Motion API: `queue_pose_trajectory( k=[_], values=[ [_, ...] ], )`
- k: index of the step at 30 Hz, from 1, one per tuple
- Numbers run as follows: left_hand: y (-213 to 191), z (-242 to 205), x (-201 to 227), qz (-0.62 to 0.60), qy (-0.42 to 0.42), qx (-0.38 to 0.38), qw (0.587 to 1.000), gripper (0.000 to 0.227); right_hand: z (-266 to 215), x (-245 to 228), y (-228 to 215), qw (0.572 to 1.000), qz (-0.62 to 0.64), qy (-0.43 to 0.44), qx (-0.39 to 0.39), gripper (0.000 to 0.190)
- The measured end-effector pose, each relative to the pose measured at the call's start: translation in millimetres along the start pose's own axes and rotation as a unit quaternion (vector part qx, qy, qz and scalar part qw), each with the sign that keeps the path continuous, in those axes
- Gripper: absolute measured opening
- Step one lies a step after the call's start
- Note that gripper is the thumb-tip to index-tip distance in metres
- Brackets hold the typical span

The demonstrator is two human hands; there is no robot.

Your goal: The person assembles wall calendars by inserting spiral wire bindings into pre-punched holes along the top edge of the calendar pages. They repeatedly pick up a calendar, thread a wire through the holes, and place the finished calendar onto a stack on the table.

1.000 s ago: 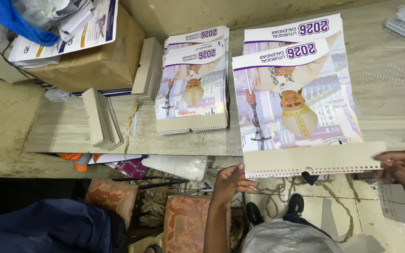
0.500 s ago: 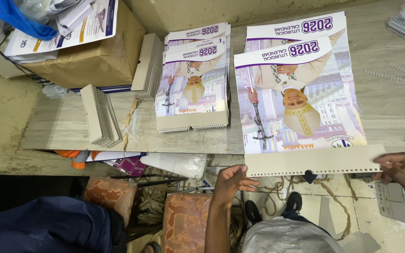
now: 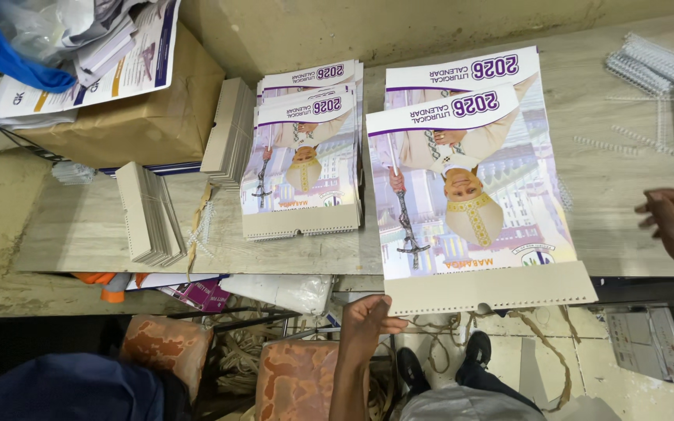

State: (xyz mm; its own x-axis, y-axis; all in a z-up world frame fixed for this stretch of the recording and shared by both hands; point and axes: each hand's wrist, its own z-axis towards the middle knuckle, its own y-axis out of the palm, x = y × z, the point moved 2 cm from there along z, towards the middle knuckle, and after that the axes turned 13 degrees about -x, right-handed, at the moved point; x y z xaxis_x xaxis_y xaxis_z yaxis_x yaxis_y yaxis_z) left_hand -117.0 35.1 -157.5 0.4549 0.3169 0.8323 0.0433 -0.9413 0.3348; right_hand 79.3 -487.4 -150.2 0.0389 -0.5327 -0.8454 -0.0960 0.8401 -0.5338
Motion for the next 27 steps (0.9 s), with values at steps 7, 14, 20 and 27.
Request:
queue_pose_trajectory(
  k=[7,14,20,27],
  values=[
    [14,-10,15,-0.012,-0.060,0.088,0.994,0.032,159,-3,16,0.898,-0.428,-0.080,0.059,0.056],
    [8,-4,-11,-0.027,0.007,0.052,0.998,0.033,152,-13,49,0.766,-0.600,0.212,-0.087,0.028],
    [23,-4,-3,-0.020,0.005,0.039,0.999,0.026,-44,-203,114,0.964,0.022,-0.253,-0.078,0.004],
    [25,-1,-4,-0.072,0.002,0.031,0.997,0.019,-114,-186,234,0.891,-0.159,-0.372,-0.207,0.045]
  ],
)
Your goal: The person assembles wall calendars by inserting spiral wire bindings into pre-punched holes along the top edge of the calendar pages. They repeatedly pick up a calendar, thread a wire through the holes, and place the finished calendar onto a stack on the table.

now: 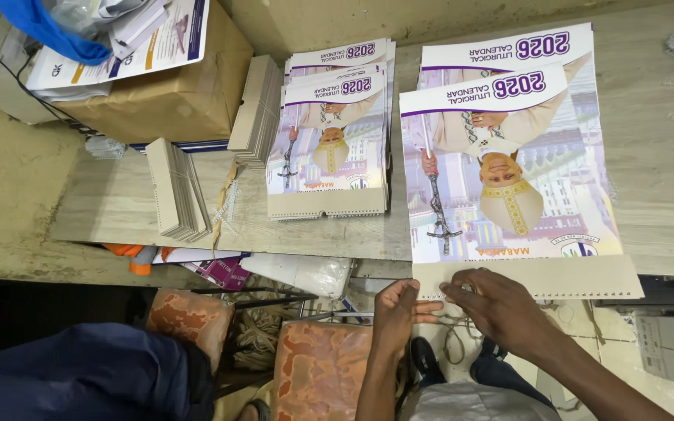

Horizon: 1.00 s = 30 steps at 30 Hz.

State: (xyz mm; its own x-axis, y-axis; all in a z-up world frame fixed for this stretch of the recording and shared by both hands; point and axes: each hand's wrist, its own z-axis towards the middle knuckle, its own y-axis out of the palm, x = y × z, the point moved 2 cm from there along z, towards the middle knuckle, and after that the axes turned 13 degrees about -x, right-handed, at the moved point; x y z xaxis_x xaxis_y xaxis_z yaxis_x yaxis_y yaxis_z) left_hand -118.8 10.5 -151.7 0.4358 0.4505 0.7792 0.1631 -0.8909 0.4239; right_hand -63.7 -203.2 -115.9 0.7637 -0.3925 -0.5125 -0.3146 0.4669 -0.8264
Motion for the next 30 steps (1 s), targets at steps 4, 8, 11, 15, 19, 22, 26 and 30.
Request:
queue_pose_trajectory(
  k=[4,8,11,15,19,22,26,30],
  values=[
    [-12,13,-19,-0.014,0.013,-0.030,0.999,0.017,9,-15,7,0.996,-0.086,0.010,-0.010,0.036],
    [-7,7,-6,-0.003,0.022,-0.045,0.999,0.022,11,-24,9,0.988,-0.148,0.035,-0.025,0.031],
    [-6,1,0,0.001,-0.016,-0.092,0.996,0.053,8,-27,16,0.970,-0.237,0.032,-0.049,0.031],
    [-12,13,-18,-0.022,0.017,-0.109,0.994,0.039,3,-51,15,0.975,-0.210,0.063,0.029,0.020],
    [4,-3,6,0.056,0.028,-0.076,0.995,0.026,-18,-40,48,0.817,0.427,0.379,-0.080,0.053],
    [9,-7,13,0.125,0.026,-0.063,0.990,0.023,-30,0,94,0.618,0.696,0.289,0.223,0.033],
    [16,-6,14,0.139,0.025,-0.051,0.989,0.018,-15,-13,80,0.654,0.607,0.324,0.314,0.034],
    [12,6,0,0.078,0.062,-0.051,0.994,0.018,-30,8,80,0.680,0.555,0.378,0.294,0.030]
  ],
)
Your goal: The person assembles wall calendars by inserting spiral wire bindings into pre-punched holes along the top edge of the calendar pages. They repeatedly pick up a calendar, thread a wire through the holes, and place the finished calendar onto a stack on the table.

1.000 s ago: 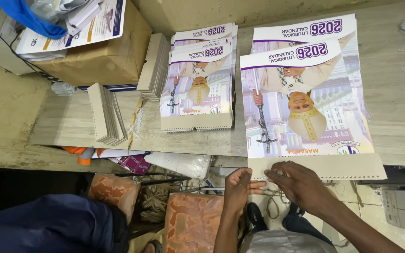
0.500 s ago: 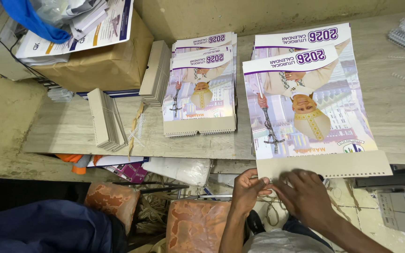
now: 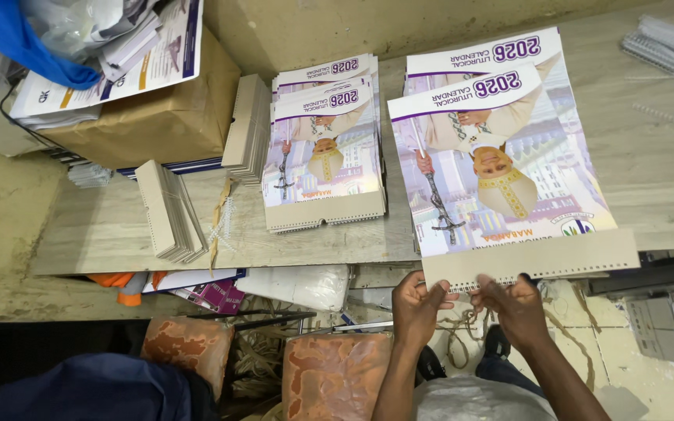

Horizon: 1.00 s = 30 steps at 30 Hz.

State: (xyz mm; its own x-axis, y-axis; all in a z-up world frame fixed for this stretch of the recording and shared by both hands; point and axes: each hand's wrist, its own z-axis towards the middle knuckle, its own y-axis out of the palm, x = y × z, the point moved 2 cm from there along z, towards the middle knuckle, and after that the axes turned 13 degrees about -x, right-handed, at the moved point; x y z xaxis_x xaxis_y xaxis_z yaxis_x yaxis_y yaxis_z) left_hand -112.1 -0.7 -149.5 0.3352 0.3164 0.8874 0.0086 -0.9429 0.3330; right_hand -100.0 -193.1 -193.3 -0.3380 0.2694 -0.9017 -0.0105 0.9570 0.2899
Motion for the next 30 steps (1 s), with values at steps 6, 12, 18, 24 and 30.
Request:
queue_pose_trajectory(
  k=[6,12,18,24,30],
  values=[
    [-8,8,-26,-0.034,0.051,0.001,0.998,0.021,8,21,-28,0.983,0.142,-0.108,-0.046,0.030],
    [6,-1,-1,0.040,0.090,0.033,0.995,0.025,1,-10,-12,0.991,0.074,-0.112,-0.001,0.031],
    [16,-3,-5,-0.075,0.014,0.056,0.996,0.037,-8,-37,5,0.997,-0.024,-0.028,0.067,0.045],
    [35,12,-31,-0.159,-0.044,0.041,0.985,0.042,-2,-60,-50,0.875,-0.074,0.162,-0.450,0.065],
    [11,25,-67,-0.157,0.006,0.140,0.978,0.025,111,-196,-166,0.929,-0.191,-0.157,-0.275,0.031]
  ],
)
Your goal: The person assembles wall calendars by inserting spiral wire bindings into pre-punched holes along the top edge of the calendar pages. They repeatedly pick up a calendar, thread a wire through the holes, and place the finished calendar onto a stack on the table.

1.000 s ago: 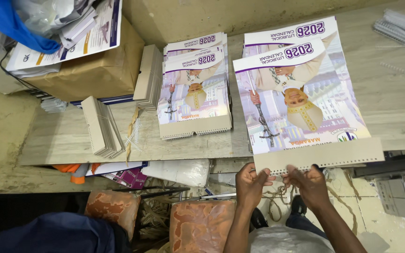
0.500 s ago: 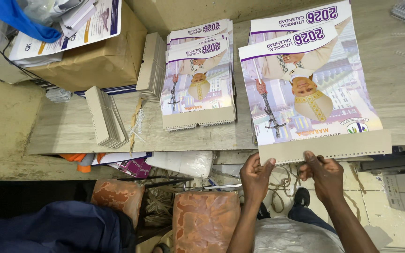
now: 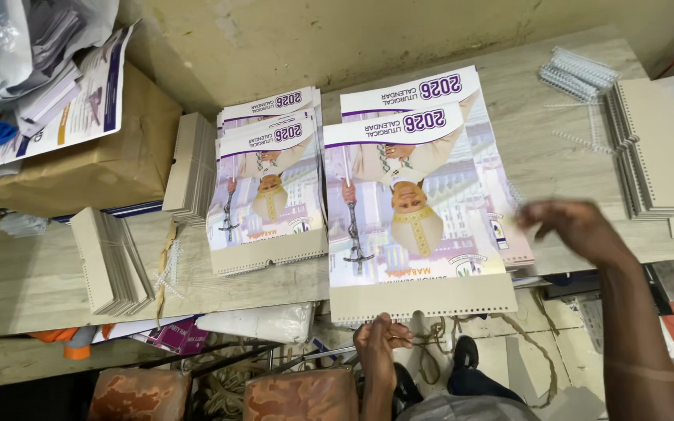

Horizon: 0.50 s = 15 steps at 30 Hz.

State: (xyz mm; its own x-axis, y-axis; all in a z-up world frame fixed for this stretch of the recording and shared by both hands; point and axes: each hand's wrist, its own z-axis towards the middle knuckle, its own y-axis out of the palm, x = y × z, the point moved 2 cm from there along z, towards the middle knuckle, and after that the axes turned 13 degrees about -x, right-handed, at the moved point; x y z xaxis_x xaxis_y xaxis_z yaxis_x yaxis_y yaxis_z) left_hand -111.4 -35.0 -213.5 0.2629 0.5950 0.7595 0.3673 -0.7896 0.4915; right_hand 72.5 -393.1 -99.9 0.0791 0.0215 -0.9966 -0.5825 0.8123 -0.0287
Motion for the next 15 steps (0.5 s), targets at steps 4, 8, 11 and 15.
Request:
queue_pose_trajectory(
  k=[4,8,11,15],
  values=[
    [-5,1,-6,0.023,0.001,-0.013,1.000,0.036,54,31,-138,0.813,-0.465,0.146,0.318,0.049],
    [15,-7,6,0.023,-0.017,0.042,0.999,0.031,82,78,-171,0.614,-0.633,0.455,0.125,0.039],
    [4,-1,-11,-0.031,0.000,0.061,0.998,0.025,80,98,-150,0.580,-0.715,0.367,0.133,0.035],
    [0,2,-21,-0.016,0.002,0.030,0.999,0.032,62,104,-138,0.757,-0.550,0.301,0.184,0.033]
  ],
)
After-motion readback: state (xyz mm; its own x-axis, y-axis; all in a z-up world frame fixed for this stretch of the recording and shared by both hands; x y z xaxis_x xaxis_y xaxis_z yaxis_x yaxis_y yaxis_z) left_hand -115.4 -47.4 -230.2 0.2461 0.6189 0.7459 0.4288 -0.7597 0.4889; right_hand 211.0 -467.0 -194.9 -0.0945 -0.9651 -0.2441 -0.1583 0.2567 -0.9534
